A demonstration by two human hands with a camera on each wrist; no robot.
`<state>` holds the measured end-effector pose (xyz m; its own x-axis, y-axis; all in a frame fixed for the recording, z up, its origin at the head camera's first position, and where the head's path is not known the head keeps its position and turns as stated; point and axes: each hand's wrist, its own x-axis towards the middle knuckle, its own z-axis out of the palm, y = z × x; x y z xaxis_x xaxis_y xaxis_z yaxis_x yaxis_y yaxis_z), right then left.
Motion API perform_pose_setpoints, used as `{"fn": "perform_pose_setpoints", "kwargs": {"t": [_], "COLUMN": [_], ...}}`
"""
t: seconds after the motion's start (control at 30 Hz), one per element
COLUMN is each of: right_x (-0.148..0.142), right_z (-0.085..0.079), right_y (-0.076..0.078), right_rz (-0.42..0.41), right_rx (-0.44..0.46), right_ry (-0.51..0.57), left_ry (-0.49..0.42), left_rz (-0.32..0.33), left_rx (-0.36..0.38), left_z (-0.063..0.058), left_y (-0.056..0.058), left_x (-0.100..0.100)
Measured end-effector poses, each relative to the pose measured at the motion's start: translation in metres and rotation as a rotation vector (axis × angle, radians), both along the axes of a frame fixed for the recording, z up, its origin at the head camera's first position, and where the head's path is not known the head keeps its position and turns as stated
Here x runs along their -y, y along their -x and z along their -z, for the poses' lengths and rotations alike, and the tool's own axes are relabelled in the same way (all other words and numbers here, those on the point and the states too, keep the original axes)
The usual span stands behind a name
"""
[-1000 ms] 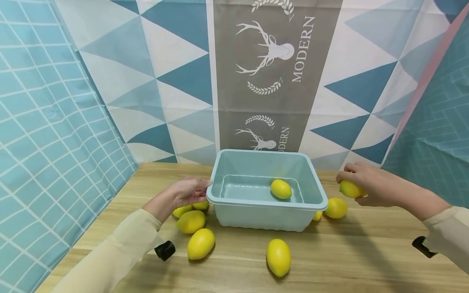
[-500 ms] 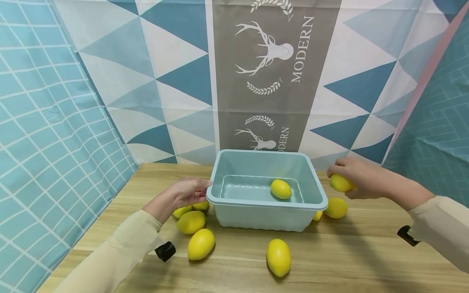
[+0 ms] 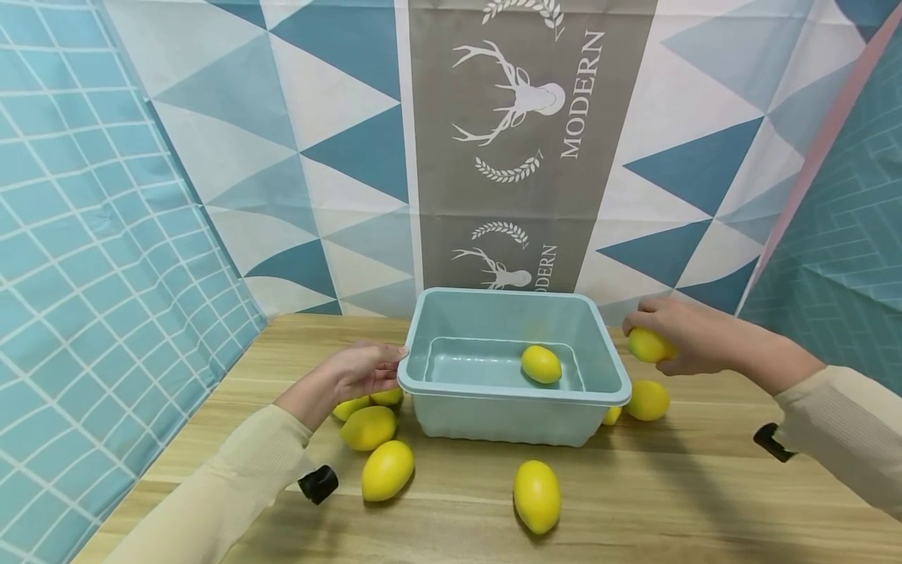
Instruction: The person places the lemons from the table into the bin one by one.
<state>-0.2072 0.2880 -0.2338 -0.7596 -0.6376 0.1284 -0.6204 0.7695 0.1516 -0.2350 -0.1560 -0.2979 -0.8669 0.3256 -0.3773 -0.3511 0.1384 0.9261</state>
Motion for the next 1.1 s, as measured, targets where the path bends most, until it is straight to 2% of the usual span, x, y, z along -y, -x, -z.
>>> {"fn": "perform_pose_setpoints", "kwargs": {"t": [0.57, 1.1], "right_x": [0.013, 0.030], "right_z": [-0.012, -0.022], "right_y": [0.005, 0.014], "right_rz": [0.045, 0.045], "right_rx": [0.067, 0.118], "right_ry": [-0.027, -0.025], "left_ry": [-0.009, -0.002], "left_rz": [0.005, 0.002], "left_rx": [-0.004, 0.000], "left_z": [0.002, 0.000], "left_y": [0.000, 0.000], "left_x": [0.001, 0.000]}}
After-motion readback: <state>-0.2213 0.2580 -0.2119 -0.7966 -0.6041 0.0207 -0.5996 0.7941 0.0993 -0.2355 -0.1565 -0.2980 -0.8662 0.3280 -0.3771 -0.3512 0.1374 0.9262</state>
